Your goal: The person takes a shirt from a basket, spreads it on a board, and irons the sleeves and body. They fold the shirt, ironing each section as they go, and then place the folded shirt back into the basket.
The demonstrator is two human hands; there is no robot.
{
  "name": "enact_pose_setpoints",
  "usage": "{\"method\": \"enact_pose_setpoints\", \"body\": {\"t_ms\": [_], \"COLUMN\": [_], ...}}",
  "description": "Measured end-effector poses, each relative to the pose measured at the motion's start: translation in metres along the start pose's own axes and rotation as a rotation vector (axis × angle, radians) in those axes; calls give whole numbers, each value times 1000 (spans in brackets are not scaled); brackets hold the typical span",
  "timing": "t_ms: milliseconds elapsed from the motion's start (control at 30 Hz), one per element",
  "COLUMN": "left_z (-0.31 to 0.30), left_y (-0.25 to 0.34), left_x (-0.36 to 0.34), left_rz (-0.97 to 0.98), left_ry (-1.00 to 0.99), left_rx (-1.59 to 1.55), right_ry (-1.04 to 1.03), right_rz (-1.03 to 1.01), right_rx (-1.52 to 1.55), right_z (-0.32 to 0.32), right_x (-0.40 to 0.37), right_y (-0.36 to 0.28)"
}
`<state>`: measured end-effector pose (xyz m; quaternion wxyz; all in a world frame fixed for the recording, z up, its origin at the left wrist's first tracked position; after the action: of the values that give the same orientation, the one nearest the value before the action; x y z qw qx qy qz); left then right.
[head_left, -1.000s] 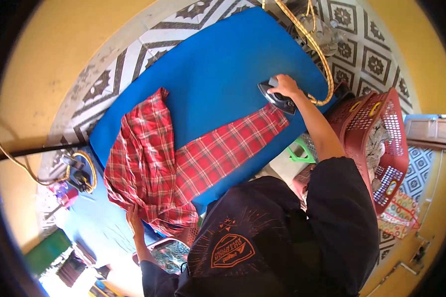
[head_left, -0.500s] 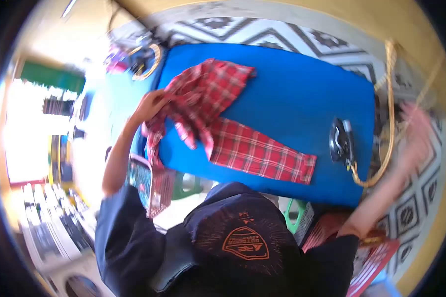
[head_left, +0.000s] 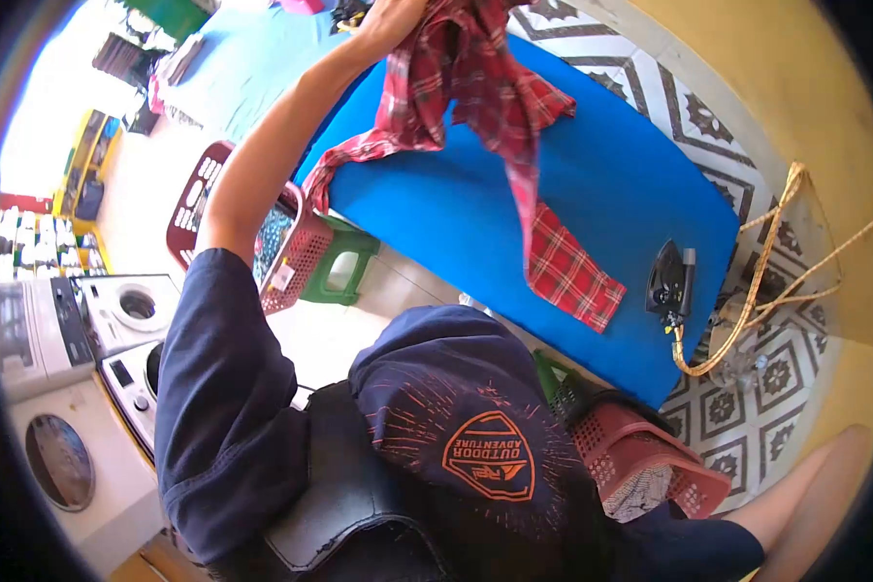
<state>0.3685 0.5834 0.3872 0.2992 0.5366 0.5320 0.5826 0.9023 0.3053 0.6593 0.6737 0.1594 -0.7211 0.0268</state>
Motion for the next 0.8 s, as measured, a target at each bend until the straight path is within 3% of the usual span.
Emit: {"method": "enact_pose_setpoints", "body": {"t_ms": [67,133,200,267,333,367,400,467,533,567,600,667,800], "left_z": [-16,-42,-54,-71,-56,-55,-66,-88,-113,-126,-139,-133,-154], "left_y": [30,51,63,55,76,87,100,131,148,135,141,176,188], "left_x": [-19,-32,-47,-60,-83,-96,-106,-132,-155,-153,-154,-179,-207], "left_rz": [-36,27,-4,-75,-109,-65,91,220,90,91,227,212,155], "left_ry": [110,142,123,78,-181,-201,-123,12,83,143,239,228,128], "left_rx": [-133,-6,-211,-391,-599,-641,-399,29,121,-195,-355,-737,-771], "right_ry": [17,28,36,39,43,51,59,74,87,92,99,111,138], "right_rz": [-8,-18,-35,-52,-83,-93,-102,-116,-120,-130,-143,-175,-225], "right_rx": [34,72,98,115,129,141,151,172,186,192,201,217,256], "right_z": [17,33,48,62,76,81,85,94,104,109,112,117,129], "right_x": [8,13,21,28,33,37,40,44,47,48,50,53,55], "right_y": [-11,-24,-38,-56,-73,-82,-92,-107,-122,-129,-136,-151,-171]}}
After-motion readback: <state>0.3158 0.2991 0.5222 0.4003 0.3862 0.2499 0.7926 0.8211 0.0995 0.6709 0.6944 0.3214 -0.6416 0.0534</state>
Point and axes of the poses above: each hand's wrist, its own x-axis towards the middle knuckle, its own z-axis out of the palm, y = z × x, the point moved 9 cm from there along x, towards the middle knuckle, and after that the axes turned 11 degrees about -x, right-handed, at the moved point
